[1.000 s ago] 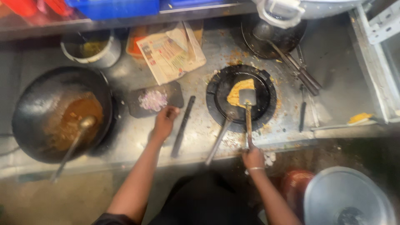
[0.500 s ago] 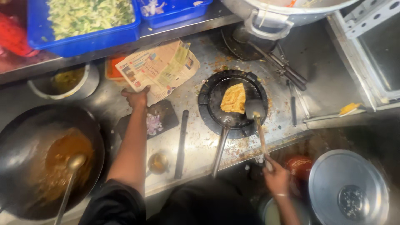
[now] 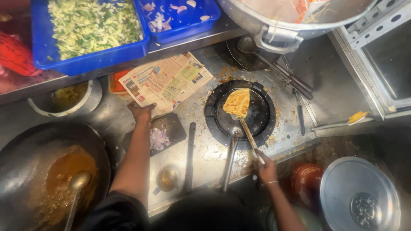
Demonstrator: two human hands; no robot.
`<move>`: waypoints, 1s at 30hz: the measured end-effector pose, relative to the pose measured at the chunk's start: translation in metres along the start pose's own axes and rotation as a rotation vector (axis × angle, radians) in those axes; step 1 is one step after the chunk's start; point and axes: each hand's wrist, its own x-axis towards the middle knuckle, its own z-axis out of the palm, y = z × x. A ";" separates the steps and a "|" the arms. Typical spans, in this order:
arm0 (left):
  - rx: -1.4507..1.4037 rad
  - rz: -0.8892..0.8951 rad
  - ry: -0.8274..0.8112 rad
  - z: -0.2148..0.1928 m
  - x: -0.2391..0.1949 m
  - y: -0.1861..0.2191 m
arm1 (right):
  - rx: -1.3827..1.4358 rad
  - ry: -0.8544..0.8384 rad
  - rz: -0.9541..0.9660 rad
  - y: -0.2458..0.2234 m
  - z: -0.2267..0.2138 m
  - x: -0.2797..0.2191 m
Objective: The person cooks an omelette in a small pan, flips it with a spatula, and folds it in half. The person then wraps the finished omelette in a sheet of newspaper.
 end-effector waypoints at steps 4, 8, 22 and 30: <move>-0.096 -0.036 -0.080 -0.010 -0.004 -0.003 | -0.396 0.207 -0.281 0.005 0.018 -0.017; -0.162 0.023 -0.121 -0.017 -0.006 -0.011 | -0.501 0.286 -0.493 -0.030 0.024 -0.026; -0.163 -0.170 -0.037 -0.017 -0.005 -0.017 | -0.156 -0.029 -0.281 -0.158 0.102 0.030; -0.638 -0.424 -0.108 -0.035 0.013 -0.030 | -0.338 0.240 -0.108 -0.033 0.009 -0.037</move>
